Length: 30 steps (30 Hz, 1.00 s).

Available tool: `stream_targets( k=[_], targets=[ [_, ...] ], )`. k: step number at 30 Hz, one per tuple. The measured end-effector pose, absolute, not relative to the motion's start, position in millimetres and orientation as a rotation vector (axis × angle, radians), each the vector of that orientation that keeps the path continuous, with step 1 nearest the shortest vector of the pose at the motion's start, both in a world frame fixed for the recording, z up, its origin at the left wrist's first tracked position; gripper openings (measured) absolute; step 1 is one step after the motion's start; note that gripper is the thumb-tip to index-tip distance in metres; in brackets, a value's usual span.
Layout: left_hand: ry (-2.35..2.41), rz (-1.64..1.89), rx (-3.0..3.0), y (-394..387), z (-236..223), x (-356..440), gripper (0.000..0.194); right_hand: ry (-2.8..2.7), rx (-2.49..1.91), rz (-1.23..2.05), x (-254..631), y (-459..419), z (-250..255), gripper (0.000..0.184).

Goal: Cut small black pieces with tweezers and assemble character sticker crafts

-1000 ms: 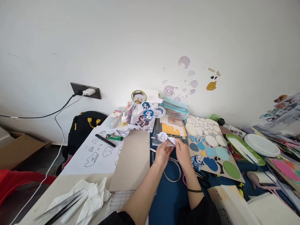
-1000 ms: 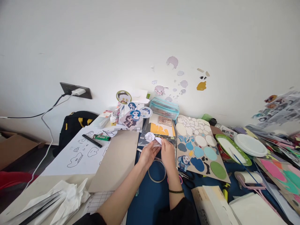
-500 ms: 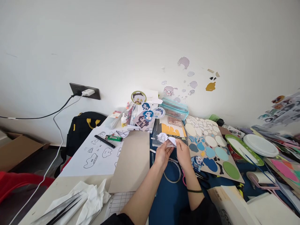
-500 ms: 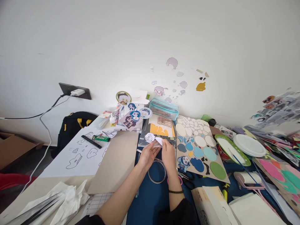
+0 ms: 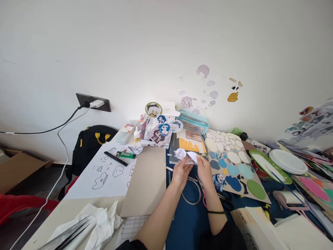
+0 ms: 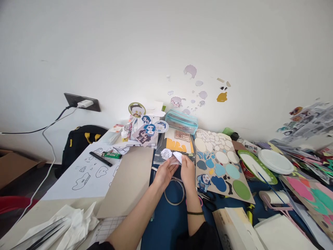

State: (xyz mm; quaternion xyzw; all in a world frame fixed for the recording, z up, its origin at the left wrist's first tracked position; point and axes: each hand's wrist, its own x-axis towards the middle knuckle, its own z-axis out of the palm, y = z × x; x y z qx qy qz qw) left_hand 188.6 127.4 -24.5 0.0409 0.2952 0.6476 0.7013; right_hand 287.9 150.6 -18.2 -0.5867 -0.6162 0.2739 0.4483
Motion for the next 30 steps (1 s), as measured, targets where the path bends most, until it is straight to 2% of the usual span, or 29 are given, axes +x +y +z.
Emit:
stream_targets(
  k=[13, 30],
  targets=[
    [0.662, 1.437, 0.096, 128.0, -28.3, 188.7, 0.022, -1.313, -1.478, 0.704, 285.5, 155.8, -25.2, 0.049],
    [0.665, 1.436, 0.058, 128.0, -28.0, 189.6, 0.022, -1.049, -1.438, 0.749, 284.4, 164.9, -41.2, 0.045]
  ],
)
